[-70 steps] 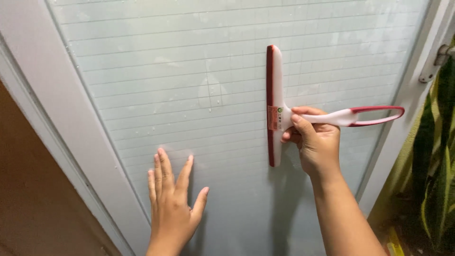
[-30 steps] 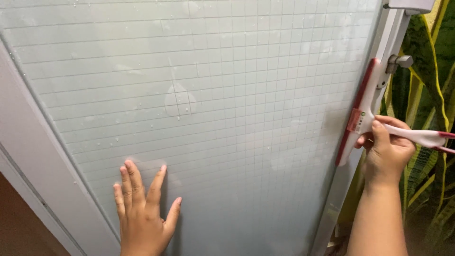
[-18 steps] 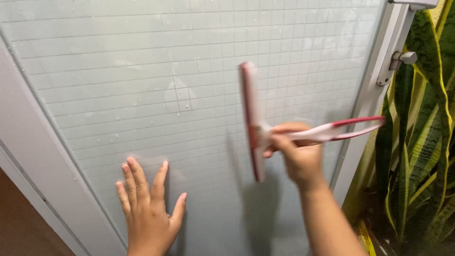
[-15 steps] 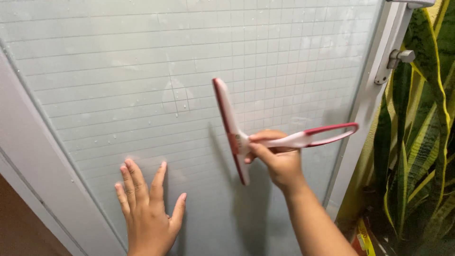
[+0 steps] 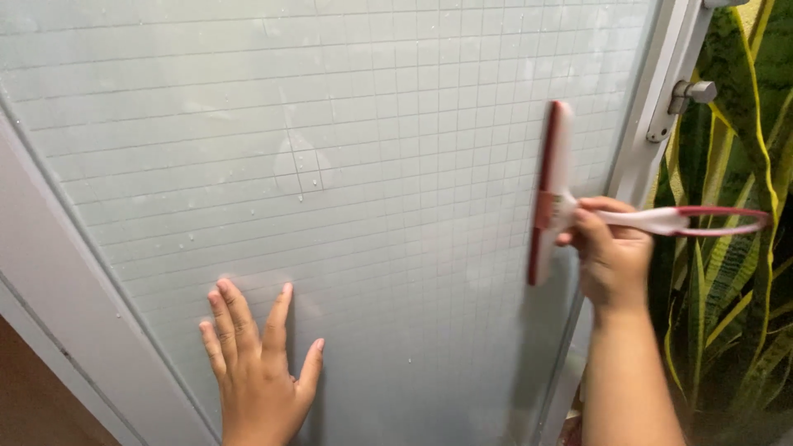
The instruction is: Using a squeegee to apply a frosted vinyl wrap to a glass door, smoothing out bubbles and liquid.
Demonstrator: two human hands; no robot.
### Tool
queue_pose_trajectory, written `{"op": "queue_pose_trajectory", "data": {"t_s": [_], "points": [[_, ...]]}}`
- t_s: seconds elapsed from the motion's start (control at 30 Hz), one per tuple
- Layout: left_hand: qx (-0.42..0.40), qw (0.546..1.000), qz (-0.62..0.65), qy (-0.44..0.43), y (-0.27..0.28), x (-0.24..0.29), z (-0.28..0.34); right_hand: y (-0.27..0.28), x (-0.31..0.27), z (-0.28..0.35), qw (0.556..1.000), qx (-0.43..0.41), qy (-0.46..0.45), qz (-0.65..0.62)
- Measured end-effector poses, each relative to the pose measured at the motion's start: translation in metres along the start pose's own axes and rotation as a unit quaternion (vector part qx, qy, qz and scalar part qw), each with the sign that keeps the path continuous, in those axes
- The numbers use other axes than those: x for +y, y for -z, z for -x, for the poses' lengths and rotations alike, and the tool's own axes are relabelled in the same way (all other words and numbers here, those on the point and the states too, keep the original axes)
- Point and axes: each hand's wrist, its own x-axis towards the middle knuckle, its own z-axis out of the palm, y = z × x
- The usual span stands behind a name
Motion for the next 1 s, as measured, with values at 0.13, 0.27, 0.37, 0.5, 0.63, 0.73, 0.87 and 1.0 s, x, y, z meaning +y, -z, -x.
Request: {"op": "queue_pose_trajectory", "data": {"t_s": [0.13,0.27,0.37,0.5,0.63,0.73,0.87,1.0], "points": [[0.006,1.000,0.002,-0.001,-0.003,-0.001,0.001,0.043,0.002,-0.006,0.999,0.037,0.005,0.002],[0.012,1.000,-0.010,-0.005,-0.006,-0.001,0.001,0.059,0.007,-0.011,0.997,0.072,-0.006,0.017],[0.010,1.000,-0.010,-0.004,-0.006,-0.003,0.001,0.067,0.011,-0.012,0.998,0.068,0.000,0.014],[0.006,1.000,-0.013,-0.003,-0.005,-0.004,0.002,0.082,0.013,-0.011,0.995,0.093,-0.006,0.017],[0.016,1.000,-0.024,-0.011,-0.004,-0.008,0.004,0.081,0.015,-0.010,0.994,0.105,-0.003,0.034],[0.023,0.999,-0.039,-0.020,-0.002,-0.008,0.002,0.081,0.013,-0.010,0.994,0.101,0.000,0.029],[0.017,0.999,-0.044,-0.026,0.000,-0.011,0.003,0.076,0.006,-0.008,0.995,0.095,0.002,0.029],[0.010,0.999,-0.031,-0.035,0.001,-0.013,0.003,0.032,-0.020,-0.004,1.000,0.006,0.013,0.000]]}}
